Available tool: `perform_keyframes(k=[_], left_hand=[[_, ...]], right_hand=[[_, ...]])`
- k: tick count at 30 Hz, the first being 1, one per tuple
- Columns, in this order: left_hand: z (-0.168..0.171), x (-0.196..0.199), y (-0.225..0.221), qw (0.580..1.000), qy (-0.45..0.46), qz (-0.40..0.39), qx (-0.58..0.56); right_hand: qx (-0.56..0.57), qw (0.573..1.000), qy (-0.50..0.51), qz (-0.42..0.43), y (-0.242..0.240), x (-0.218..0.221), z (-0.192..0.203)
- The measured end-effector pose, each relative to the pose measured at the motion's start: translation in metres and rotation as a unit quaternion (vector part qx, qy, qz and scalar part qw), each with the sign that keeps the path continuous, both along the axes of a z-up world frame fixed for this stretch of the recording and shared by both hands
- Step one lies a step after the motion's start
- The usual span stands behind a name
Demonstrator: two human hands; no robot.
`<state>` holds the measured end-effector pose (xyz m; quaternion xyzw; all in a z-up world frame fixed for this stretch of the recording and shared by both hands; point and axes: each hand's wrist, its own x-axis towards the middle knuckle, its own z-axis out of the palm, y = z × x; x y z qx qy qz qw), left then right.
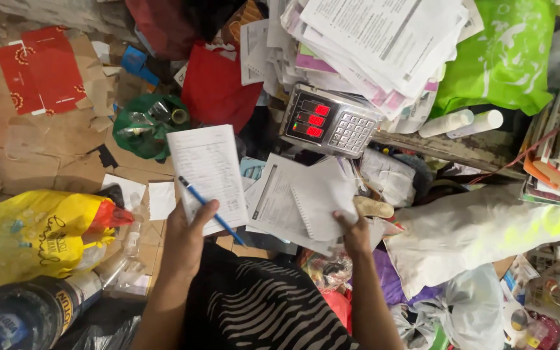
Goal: Weighing stacks of paper and plastic bags on a digital scale and recording the weights in a notepad.
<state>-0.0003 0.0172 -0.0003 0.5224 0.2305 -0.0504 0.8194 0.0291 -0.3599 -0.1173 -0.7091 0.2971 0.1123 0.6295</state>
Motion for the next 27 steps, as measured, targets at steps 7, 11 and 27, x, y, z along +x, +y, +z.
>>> perform_keyframes(k=[7, 11, 27], left_hand=[[0.011, -0.006, 0.018, 0.999, 0.004, 0.041, 0.013], [0.020, -0.012, 0.020, 0.997, 0.022, 0.076, -0.002], [0.025, -0.013, 0.009, 0.998, -0.005, 0.054, -0.014]], right_hand=[[-0.294, 0.945, 0.123, 0.071, -0.105, -0.097, -0.298], [-0.062, 0.994, 0.085, 0.041, -0.092, -0.120, -0.332], [0.013, 0.977, 0.190, 0.098, -0.064, -0.118, -0.306]])
